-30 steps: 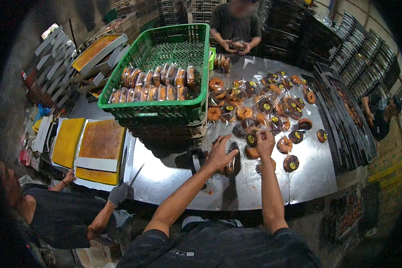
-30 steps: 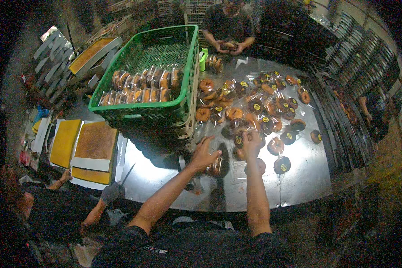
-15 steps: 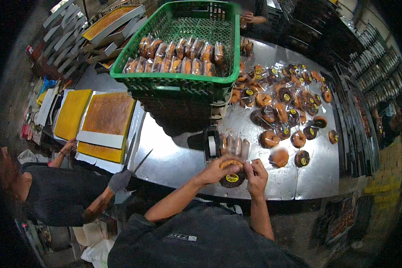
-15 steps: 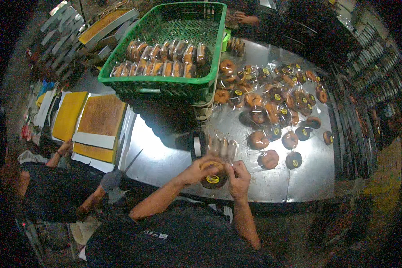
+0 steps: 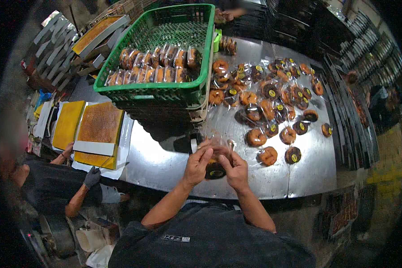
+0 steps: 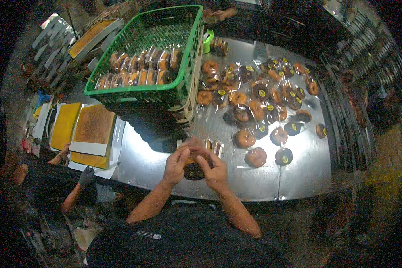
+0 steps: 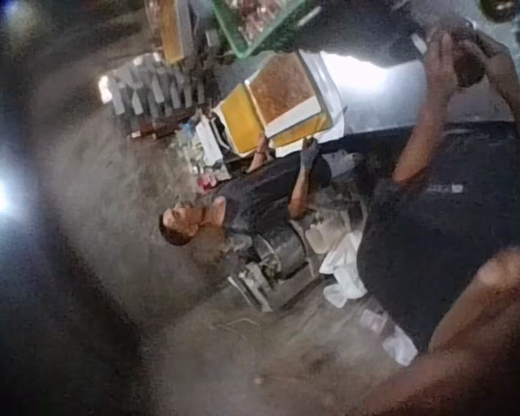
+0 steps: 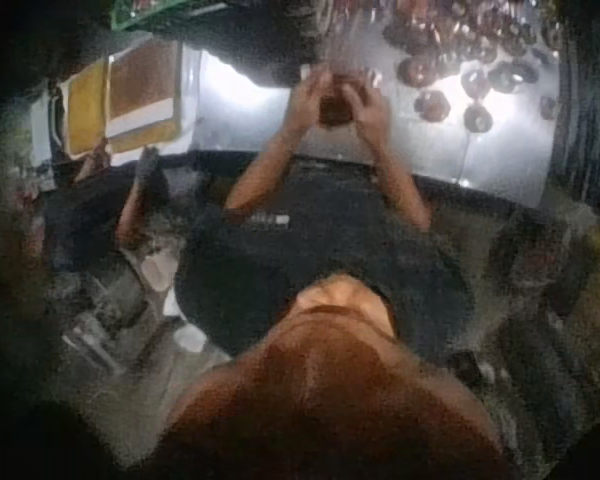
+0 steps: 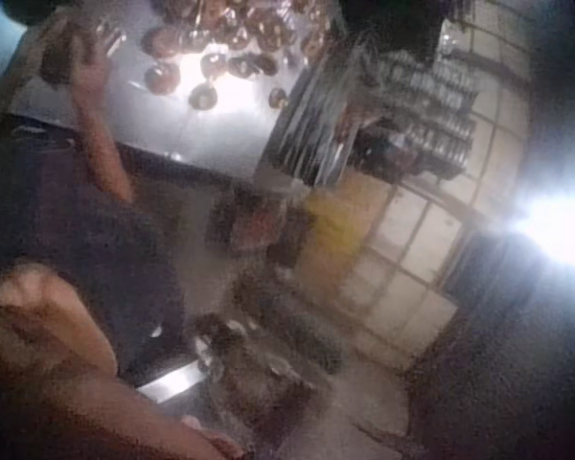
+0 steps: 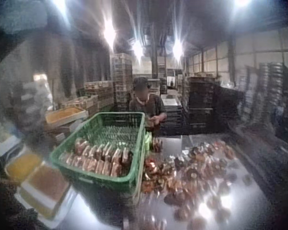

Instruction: The person packages individual doughnuts into clear plastic bags at a stainless steel workstation. They pick up doughnuts from a pile, place them into bags, seal the bags, and arrange them in a green plastic crate.

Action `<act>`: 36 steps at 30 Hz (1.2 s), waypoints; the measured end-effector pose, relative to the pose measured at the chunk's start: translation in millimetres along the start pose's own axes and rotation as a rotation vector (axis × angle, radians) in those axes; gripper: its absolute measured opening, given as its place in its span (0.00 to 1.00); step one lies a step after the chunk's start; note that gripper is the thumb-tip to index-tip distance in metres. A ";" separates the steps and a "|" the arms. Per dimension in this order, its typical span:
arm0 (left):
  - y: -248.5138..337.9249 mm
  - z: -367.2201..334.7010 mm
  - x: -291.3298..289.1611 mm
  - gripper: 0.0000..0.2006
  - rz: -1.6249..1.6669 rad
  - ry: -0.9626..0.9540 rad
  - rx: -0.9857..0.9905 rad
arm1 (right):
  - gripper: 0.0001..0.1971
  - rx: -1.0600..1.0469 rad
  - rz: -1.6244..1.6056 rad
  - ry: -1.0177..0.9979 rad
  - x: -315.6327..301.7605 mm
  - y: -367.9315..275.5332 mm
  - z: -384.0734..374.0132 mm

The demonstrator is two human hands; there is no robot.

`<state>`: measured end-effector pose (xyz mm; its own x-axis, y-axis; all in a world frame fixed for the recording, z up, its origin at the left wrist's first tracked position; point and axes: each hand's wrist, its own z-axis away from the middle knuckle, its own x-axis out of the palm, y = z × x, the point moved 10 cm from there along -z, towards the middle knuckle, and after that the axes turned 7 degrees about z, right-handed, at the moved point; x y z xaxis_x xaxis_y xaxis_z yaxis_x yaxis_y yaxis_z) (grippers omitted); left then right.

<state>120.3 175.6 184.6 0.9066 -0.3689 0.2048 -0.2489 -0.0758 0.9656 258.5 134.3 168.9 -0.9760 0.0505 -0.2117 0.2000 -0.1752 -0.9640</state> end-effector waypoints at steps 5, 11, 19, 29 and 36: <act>51.3 4.9 30.6 0.15 -0.694 0.169 0.400 | 0.12 -0.043 -0.628 -0.058 -8.4 27.4 -13.2; -23.9 8.5 27.2 0.13 -0.353 -0.073 -0.424 | 0.09 -0.031 -0.251 0.135 -48.3 35.4 -12.8; -11.7 12.7 8.9 0.10 0.001 0.165 -0.143 | 0.04 -0.557 0.289 -0.012 -32.0 -52.2 7.5; -18.0 72.2 -39.7 0.05 -0.287 0.385 0.085 | 0.13 0.171 -0.412 -0.179 82.0 62.5 42.1; -88.0 123.5 -42.4 0.20 0.818 0.362 -0.491 | 0.30 0.112 -0.243 -0.060 103.3 77.3 39.2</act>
<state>61.7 83.5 71.2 0.5905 0.1716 0.7886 -0.7447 0.4923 0.4506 169.8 87.4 78.8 -0.9982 0.0468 0.0365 -0.0479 -0.2728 -0.9609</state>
